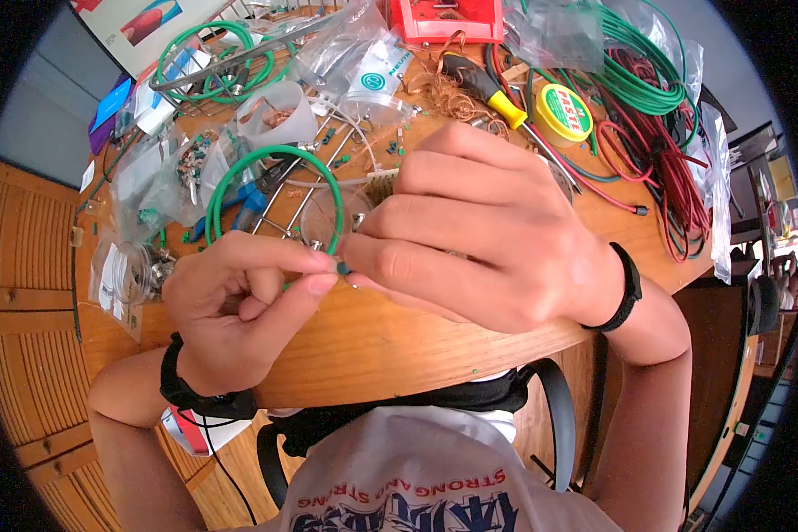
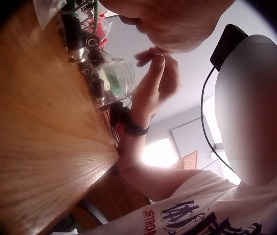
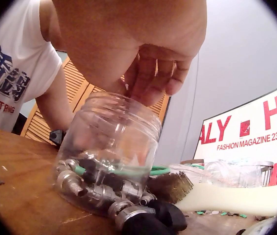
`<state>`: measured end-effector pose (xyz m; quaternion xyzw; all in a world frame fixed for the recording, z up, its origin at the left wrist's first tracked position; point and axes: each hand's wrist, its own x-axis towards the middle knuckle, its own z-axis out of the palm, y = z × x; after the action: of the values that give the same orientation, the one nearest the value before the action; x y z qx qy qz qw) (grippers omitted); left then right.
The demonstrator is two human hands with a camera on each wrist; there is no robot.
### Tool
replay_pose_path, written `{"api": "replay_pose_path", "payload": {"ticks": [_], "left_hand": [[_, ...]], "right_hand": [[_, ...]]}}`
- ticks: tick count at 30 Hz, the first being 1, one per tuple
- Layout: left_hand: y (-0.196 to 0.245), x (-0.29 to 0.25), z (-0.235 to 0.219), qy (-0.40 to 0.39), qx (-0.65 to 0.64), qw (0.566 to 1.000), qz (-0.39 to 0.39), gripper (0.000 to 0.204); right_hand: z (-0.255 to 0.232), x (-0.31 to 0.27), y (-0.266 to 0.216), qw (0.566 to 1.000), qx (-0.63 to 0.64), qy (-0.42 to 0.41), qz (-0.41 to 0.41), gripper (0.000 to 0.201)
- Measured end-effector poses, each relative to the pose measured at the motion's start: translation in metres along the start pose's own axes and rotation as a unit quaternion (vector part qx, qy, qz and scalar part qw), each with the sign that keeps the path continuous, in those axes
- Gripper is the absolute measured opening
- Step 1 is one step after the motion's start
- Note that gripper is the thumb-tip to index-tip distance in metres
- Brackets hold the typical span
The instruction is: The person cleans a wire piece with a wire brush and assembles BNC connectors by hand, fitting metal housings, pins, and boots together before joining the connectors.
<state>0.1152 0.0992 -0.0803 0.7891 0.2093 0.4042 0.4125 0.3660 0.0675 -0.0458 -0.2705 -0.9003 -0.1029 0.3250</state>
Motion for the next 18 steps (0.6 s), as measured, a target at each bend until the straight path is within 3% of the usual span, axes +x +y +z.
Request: {"api": "replay_pose_path", "payload": {"ticks": [11, 16, 18], "left_hand": [[0.000, 0.000, 0.002, 0.003, -0.010, 1.000, 0.004, 0.028], [0.002, -0.002, 0.007, 0.045, -0.080, 0.994, -0.053, 0.014], [-0.004, -0.002, 0.009, 0.043, -0.085, 0.995, -0.041, 0.012]], "right_hand": [[-0.002, 0.000, -0.001, 1.000, 0.002, -0.010, 0.011, 0.021], [-0.007, 0.002, 0.000, 1.000, -0.015, -0.002, 0.019, 0.019], [-0.006, 0.001, 0.002, 1.000, -0.013, -0.004, 0.012, 0.019]]}}
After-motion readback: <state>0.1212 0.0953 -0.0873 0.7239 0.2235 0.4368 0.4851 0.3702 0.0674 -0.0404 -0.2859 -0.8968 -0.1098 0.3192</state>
